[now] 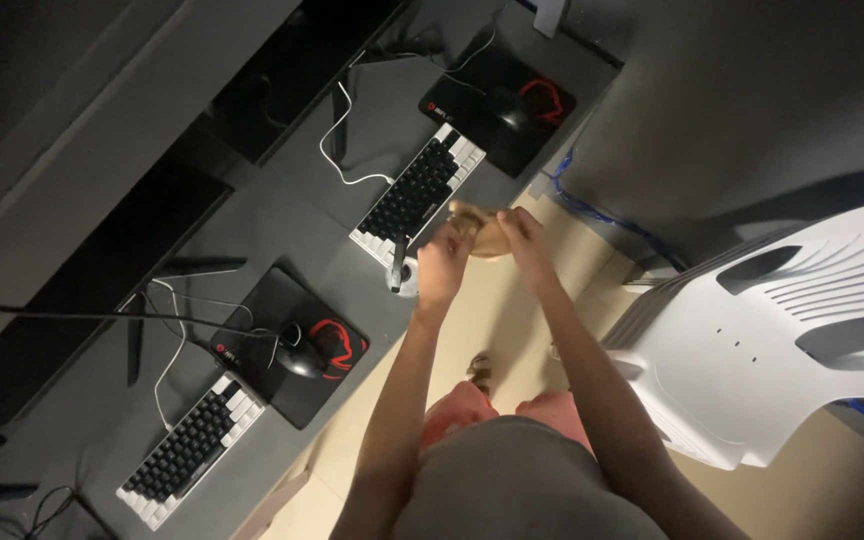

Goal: The person wipes a white plastic chair with a cloth, then lifts and moves it to a different position in the room. This process is repeated for multiple chairs, involving wiping the seat and backrest before repositioning them near computer desks.

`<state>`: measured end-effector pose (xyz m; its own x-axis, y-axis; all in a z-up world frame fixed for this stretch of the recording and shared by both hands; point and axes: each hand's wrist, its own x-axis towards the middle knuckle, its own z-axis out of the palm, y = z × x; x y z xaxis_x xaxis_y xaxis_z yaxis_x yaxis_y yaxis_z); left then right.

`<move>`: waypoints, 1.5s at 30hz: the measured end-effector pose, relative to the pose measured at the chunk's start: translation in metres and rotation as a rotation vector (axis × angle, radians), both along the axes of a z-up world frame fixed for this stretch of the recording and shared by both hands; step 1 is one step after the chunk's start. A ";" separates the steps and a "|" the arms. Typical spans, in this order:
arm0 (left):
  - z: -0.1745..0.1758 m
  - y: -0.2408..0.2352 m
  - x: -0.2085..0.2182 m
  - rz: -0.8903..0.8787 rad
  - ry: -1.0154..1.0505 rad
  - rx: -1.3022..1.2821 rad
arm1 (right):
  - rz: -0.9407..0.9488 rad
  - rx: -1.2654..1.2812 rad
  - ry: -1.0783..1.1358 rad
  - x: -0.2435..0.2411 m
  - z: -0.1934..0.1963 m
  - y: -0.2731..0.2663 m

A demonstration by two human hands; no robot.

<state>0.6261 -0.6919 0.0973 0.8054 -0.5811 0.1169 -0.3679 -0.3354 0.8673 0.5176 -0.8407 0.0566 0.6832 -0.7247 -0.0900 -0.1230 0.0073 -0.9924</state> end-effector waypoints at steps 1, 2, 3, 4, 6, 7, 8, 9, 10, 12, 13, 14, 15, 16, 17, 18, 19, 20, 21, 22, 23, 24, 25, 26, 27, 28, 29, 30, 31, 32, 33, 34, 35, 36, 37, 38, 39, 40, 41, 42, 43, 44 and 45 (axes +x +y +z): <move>0.013 0.006 -0.003 0.006 -0.001 -0.001 | 0.006 -0.001 -0.001 -0.001 0.021 0.002; 0.026 0.012 -0.006 0.020 -0.056 0.019 | 0.078 -0.084 0.162 -0.003 0.043 0.005; 0.039 0.018 -0.009 0.037 -0.111 0.039 | 0.152 -0.170 0.325 -0.004 0.065 0.008; 0.043 0.024 -0.012 0.046 -0.112 0.038 | 0.160 -0.174 0.323 -0.004 0.066 0.006; 0.051 0.035 -0.020 0.022 -0.207 -0.093 | 0.452 -0.361 0.579 -0.005 0.068 0.002; 0.047 0.041 -0.024 0.031 -0.210 -0.093 | 0.461 -0.365 0.575 -0.001 0.069 0.004; 0.042 0.046 -0.029 0.012 -0.193 -0.160 | 0.554 -0.494 0.658 0.002 0.070 0.006; 0.038 0.052 -0.034 -0.005 -0.178 -0.226 | 0.647 -0.623 0.737 0.005 0.070 0.010; 0.033 0.060 -0.036 0.005 -0.181 -0.223 | 0.657 -0.626 0.732 0.012 0.067 0.015; 0.023 0.077 -0.041 -0.040 -0.048 -0.250 | 0.608 -0.747 0.772 0.024 0.061 0.026; 0.027 0.085 -0.041 -0.028 -0.049 -0.248 | 0.620 -0.750 0.768 0.032 0.046 0.027; 0.030 0.093 -0.041 -0.077 -0.004 -0.254 | 0.602 -0.706 0.669 0.041 0.031 0.029; 0.034 0.103 -0.042 -0.122 0.040 -0.259 | 0.585 -0.659 0.570 0.049 0.016 0.031; 0.042 0.110 -0.044 -0.107 0.039 -0.256 | 0.601 -0.661 0.565 0.055 0.003 0.038; 0.050 0.118 -0.044 -0.160 0.049 -0.216 | 0.652 -0.622 0.377 0.063 -0.010 0.044; 0.058 0.125 -0.044 -0.213 0.059 -0.176 | 0.700 -0.576 0.190 0.071 -0.023 0.050; 0.055 0.131 -0.043 -0.202 0.057 -0.176 | 0.710 -0.578 0.185 0.075 -0.024 0.064; 0.052 0.136 -0.043 -0.236 0.080 -0.111 | 0.708 -0.572 0.041 0.079 -0.025 0.078; 0.049 0.139 -0.043 -0.274 0.103 -0.048 | 0.702 -0.566 -0.102 0.081 -0.026 0.089; 0.045 0.144 -0.045 -0.267 0.100 -0.050 | 0.708 -0.568 -0.105 0.083 -0.031 0.099; 0.041 0.147 -0.045 -0.261 0.134 -0.035 | 0.618 -0.536 -0.171 0.089 -0.035 0.108; 0.038 0.151 -0.044 -0.255 0.168 -0.020 | 0.528 -0.503 -0.235 0.095 -0.039 0.117; 0.033 0.156 -0.043 -0.250 0.166 -0.019 | 0.532 -0.502 -0.239 0.100 -0.048 0.120; 0.027 0.161 -0.042 -0.229 0.144 -0.031 | 0.454 -0.467 -0.221 0.105 -0.059 0.122; 0.021 0.166 -0.043 -0.213 0.125 -0.041 | 0.371 -0.430 -0.198 0.108 -0.069 0.123; 0.023 0.168 -0.044 -0.214 0.125 -0.039 | 0.370 -0.428 -0.198 0.104 -0.065 0.124; 0.025 0.170 -0.044 -0.193 0.105 -0.037 | 0.348 -0.390 -0.171 0.101 -0.061 0.124; 0.028 0.171 -0.044 -0.171 0.084 -0.036 | 0.326 -0.352 -0.144 0.097 -0.057 0.124; 0.029 0.169 -0.041 -0.178 0.080 -0.038 | 0.319 -0.355 -0.147 0.091 -0.041 0.121; 0.030 0.166 -0.038 -0.168 0.075 -0.047 | 0.335 -0.334 -0.195 0.083 -0.025 0.118; 0.031 0.163 -0.038 -0.164 0.076 -0.058 | 0.346 -0.313 -0.236 0.072 -0.010 0.114; 0.034 0.158 -0.038 -0.175 0.077 -0.061 | 0.335 -0.318 -0.233 0.060 0.006 0.110; 0.038 0.152 -0.038 -0.184 0.055 -0.053 | 0.326 -0.339 -0.231 0.047 0.021 0.105; 0.041 0.145 -0.037 -0.193 0.034 -0.045 | 0.317 -0.360 -0.229 0.034 0.036 0.100; 0.040 0.136 -0.037 -0.214 0.034 -0.047 | 0.297 -0.365 -0.224 0.024 0.034 0.090; 0.040 0.126 -0.037 -0.212 -0.034 -0.027 | 0.270 -0.448 -0.250 0.014 0.031 0.081; 0.041 0.115 -0.037 -0.213 -0.106 -0.008 | 0.239 -0.532 -0.276 0.004 0.030 0.071; 0.037 0.105 -0.034 -0.237 -0.110 -0.013 | 0.215 -0.540 -0.272 -0.006 0.028 0.064; 0.033 0.094 -0.033 -0.254 -0.230 -0.044 | 0.174 -0.533 -0.249 -0.017 0.026 0.056; 0.029 0.083 -0.033 -0.270 -0.349 -0.078 | 0.132 -0.527 -0.227 -0.029 0.025 0.049; 0.024 0.070 -0.029 -0.295 -0.351 -0.087 | 0.107 -0.534 -0.222 -0.040 0.026 0.045; 0.020 0.057 -0.025 -0.309 -0.350 -0.101 | 0.096 -0.468 -0.163 -0.050 0.028 0.041; 0.015 0.044 -0.022 -0.321 -0.348 -0.114 | 0.087 -0.399 -0.105 -0.061 0.030 0.037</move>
